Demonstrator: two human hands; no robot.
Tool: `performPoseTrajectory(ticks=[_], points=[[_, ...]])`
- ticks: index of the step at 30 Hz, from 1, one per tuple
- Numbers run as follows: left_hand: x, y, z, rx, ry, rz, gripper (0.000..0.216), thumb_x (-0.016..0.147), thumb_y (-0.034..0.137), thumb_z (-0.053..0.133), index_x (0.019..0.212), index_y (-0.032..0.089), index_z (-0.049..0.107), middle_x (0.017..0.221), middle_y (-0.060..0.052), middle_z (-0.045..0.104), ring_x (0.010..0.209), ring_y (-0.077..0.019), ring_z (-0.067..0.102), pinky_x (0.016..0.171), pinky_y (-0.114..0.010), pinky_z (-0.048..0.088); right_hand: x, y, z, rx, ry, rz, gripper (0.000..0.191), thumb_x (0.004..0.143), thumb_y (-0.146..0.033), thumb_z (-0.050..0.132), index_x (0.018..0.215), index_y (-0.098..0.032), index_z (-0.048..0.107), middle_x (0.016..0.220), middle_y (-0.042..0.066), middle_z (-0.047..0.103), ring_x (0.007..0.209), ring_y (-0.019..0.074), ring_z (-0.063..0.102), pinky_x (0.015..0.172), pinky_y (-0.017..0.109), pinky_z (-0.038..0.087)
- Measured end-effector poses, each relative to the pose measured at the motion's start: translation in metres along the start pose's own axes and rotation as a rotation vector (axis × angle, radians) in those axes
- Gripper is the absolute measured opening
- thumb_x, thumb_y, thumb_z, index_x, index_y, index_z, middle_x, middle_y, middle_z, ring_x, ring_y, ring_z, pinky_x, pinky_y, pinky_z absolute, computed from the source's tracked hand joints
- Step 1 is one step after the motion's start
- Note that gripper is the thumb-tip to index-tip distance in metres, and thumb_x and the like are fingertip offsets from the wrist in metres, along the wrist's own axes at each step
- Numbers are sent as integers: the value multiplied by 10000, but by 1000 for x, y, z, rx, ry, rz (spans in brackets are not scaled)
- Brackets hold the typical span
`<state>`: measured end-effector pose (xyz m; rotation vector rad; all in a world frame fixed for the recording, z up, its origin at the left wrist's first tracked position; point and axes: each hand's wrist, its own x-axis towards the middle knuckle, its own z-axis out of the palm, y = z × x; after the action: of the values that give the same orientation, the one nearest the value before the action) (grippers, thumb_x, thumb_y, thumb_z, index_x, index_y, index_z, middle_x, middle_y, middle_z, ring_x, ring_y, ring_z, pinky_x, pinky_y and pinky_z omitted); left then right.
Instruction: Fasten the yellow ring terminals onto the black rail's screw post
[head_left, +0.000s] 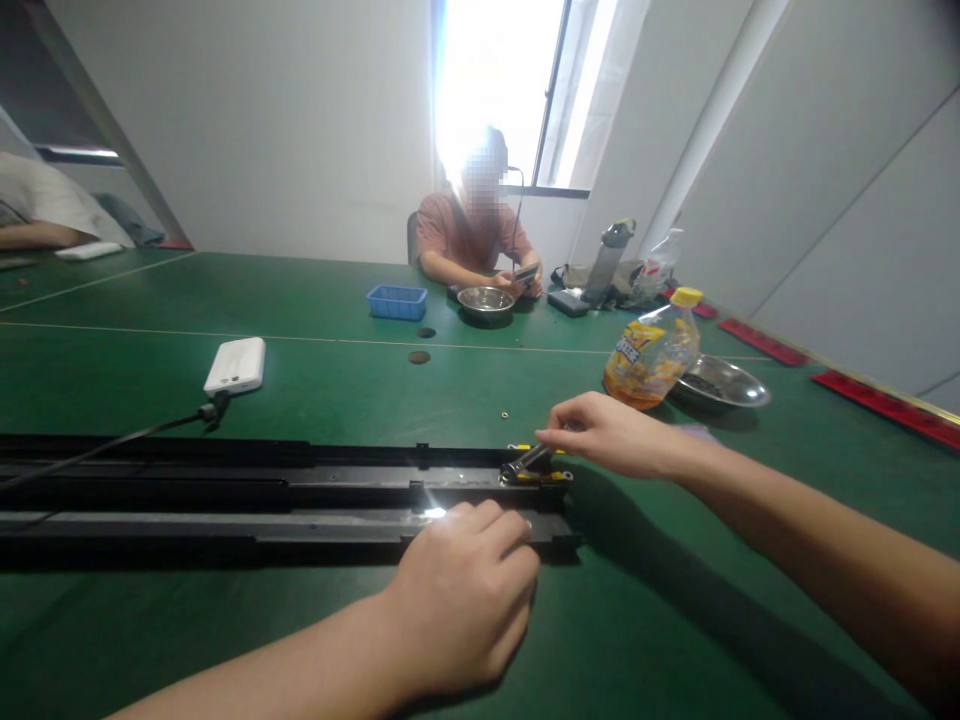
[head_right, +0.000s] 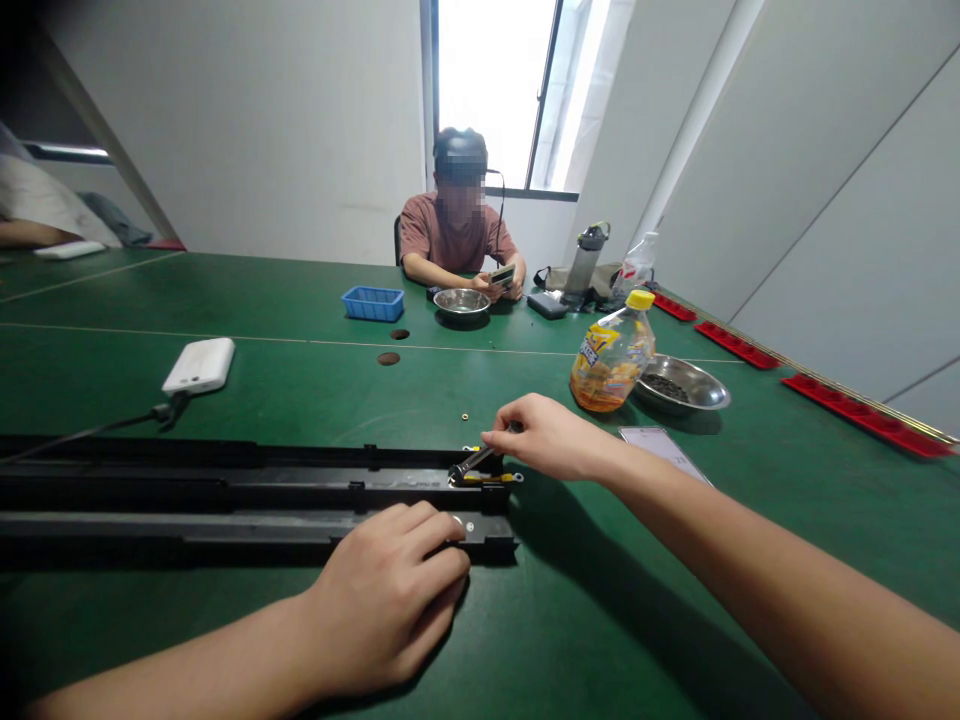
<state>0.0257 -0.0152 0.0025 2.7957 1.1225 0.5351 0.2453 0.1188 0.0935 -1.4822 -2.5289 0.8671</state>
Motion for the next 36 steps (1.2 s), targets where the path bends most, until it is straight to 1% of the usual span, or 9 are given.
performPoseTrajectory(ticks=[3,7,10,16,23,29,33,36], points=[[0,0,-1,-1,-1,1,101,993,279,553,984,223,637,1112,-66,678,927,-258,580,749,-429,480,-2,8,6,60,30,60,478,942,-610,628,825,-170,775,757,25,662,691,184,531,615,286,379],[0,-1,-2,1,-4,7,105,994,280,550,962,222,632,1098,-63,678,924,-255,581,750,-429,485,-4,20,12,91,52,69,479,944,-617,631,836,-175,778,766,26,664,714,194,549,644,294,396],[0,-1,-1,-2,-1,8,101,989,280,557,969,221,636,1099,-66,680,928,-256,582,750,-429,488,-6,23,15,115,62,91,481,926,-629,649,819,-177,776,734,18,642,697,190,537,624,289,384],[-1,0,-1,-8,-3,8,105,993,278,553,996,223,642,1117,-66,678,942,-261,584,769,-439,501,-14,18,22,178,70,139,470,892,-627,665,731,-187,699,664,-21,542,655,165,460,590,282,318],[0,-1,-1,8,-8,7,107,994,282,553,978,222,640,1104,-70,675,927,-262,583,761,-434,506,-27,14,39,267,92,144,429,928,-565,594,728,-187,629,702,-17,534,700,172,468,633,282,343],[-1,-1,-1,1,-13,11,114,992,281,552,1011,221,647,1122,-77,674,951,-269,592,776,-433,512,-29,8,38,214,129,116,401,916,-536,580,687,-207,556,688,-23,489,697,173,453,622,281,334],[-1,-1,-1,4,-21,6,115,994,276,547,1011,221,646,1115,-80,671,951,-269,592,780,-431,509,-28,0,38,186,102,125,417,924,-539,546,666,-216,497,684,-28,432,673,163,411,615,293,307],[-1,0,-1,7,-24,-2,116,995,283,546,1007,222,644,1111,-81,664,950,-271,588,780,-436,508,-29,-6,37,199,41,150,425,931,-543,534,666,-212,503,677,-26,417,652,156,387,594,296,285]])
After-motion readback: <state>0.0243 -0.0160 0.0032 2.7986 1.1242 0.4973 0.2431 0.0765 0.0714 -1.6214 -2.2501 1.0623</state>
